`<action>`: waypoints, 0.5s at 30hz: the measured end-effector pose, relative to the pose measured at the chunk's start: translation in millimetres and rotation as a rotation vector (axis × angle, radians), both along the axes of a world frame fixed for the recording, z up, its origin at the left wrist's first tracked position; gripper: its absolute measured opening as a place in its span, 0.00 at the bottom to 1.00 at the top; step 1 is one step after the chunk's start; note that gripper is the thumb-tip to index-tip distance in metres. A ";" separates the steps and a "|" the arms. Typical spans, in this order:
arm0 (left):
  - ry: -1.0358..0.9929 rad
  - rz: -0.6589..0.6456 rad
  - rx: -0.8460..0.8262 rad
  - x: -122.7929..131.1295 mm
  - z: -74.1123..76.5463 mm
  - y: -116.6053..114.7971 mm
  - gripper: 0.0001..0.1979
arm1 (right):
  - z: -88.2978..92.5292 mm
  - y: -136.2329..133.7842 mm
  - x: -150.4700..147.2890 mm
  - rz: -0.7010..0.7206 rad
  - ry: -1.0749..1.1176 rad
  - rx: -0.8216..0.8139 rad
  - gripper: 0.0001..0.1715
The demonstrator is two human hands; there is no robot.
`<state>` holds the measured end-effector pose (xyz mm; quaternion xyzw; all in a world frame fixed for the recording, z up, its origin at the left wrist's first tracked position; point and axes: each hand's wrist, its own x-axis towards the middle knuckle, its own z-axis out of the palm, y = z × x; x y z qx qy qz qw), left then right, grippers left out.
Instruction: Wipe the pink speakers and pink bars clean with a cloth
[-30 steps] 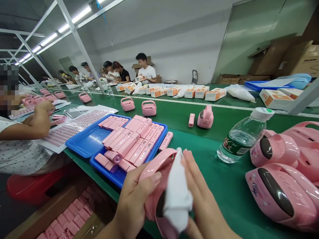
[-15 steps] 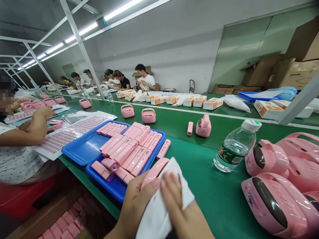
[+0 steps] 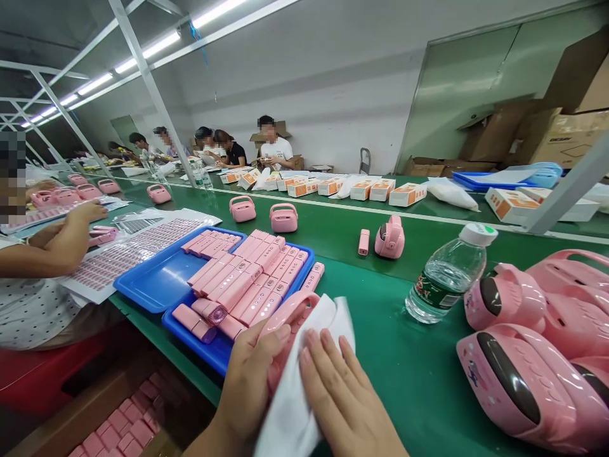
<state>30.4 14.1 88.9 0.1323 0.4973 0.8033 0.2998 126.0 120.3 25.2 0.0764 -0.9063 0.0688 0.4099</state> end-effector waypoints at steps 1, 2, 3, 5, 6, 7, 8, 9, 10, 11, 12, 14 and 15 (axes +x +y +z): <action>-0.009 -0.008 -0.007 0.0 0.2 0.2 0.13 | 0.3 0.4 0.5 0.038 -0.006 -0.008 0.34; -0.025 -0.026 -0.004 0.1 0.2 0.2 0.14 | 0.7 1.6 1.2 0.066 -0.046 -0.082 0.36; -0.043 -0.045 0.008 0.3 0.2 0.0 0.14 | 1.0 3.1 2.0 0.089 -0.103 -0.229 0.40; -0.077 -0.086 0.049 0.7 0.3 -1.2 0.15 | 1.0 6.3 3.5 0.133 -0.201 -0.684 0.41; -0.082 -0.102 0.065 0.9 0.7 -2.0 0.15 | 0.7 7.2 4.2 0.160 -0.233 -0.931 0.38; -0.081 -0.110 0.075 0.9 1.5 -3.0 0.15 | 0.3 7.5 4.7 0.198 -0.245 -1.153 0.34; -0.077 -0.118 0.081 0.8 2.6 -3.9 0.15 | -0.2 7.2 5.1 0.237 -0.246 -1.336 0.31; -0.072 -0.128 0.083 0.6 4.1 -4.7 0.15 | -0.5 6.2 5.5 0.260 -0.237 -1.475 0.29; -0.070 -0.137 0.082 0.3 5.8 -5.3 0.15 | -0.6 4.9 5.9 0.262 -0.224 -1.575 0.27; -0.067 -0.144 0.080 0.1 7.5 -5.8 0.15 | -0.2 3.2 6.4 0.245 -0.206 -1.650 0.25; -0.065 -0.147 0.078 -0.2 9.1 -6.0 0.15 | 0.9 1.3 6.8 0.220 -0.192 -1.710 0.24; -0.057 -0.149 0.076 -0.2 11.6 -6.3 0.16 | 5.6 -2.8 7.5 0.163 -0.164 -1.792 0.23; -0.049 -0.146 0.079 0.0 12.5 -6.4 0.16 | 9.1 -5.0 7.7 0.149 -0.142 -1.818 0.24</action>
